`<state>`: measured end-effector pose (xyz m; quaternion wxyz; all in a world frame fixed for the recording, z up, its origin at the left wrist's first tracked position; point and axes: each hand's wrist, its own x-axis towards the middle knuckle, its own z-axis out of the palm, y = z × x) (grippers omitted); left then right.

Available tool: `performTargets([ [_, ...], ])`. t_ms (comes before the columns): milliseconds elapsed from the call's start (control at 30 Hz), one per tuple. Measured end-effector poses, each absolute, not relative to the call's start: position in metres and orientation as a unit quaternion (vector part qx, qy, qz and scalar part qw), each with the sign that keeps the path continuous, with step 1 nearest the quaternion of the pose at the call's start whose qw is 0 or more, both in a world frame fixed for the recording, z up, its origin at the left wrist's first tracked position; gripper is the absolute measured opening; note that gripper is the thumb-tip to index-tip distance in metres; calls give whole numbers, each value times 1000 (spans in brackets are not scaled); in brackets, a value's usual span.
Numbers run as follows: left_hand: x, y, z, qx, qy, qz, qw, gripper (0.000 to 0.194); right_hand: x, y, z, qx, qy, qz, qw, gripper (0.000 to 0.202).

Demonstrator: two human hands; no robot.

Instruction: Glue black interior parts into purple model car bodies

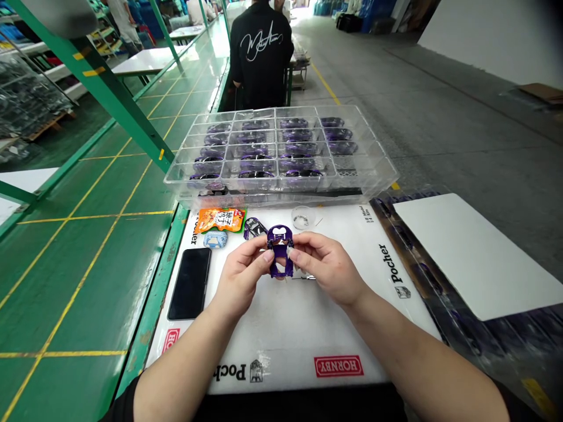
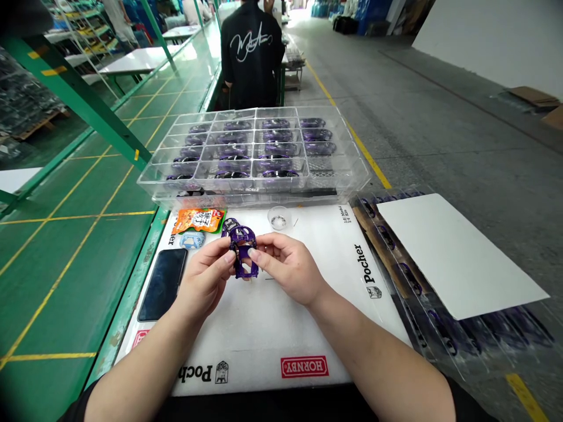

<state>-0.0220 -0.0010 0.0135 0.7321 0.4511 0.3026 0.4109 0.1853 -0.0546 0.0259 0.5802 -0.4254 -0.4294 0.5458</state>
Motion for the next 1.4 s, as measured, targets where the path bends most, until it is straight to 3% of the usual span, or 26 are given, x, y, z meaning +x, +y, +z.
performTargets([
  [500, -20, 0, 15, 482, 305, 399, 718, 31, 182, -56, 28, -457, -427, 528, 574, 41],
  [1000, -20, 0, 20, 433, 330, 389, 743, 36, 187, -56, 32, -460, -493, 467, 572, 29],
  [1400, -18, 4, 29, 409, 318, 362, 775, 40, 193, -55, 35, -495, -542, 425, 529, 40],
])
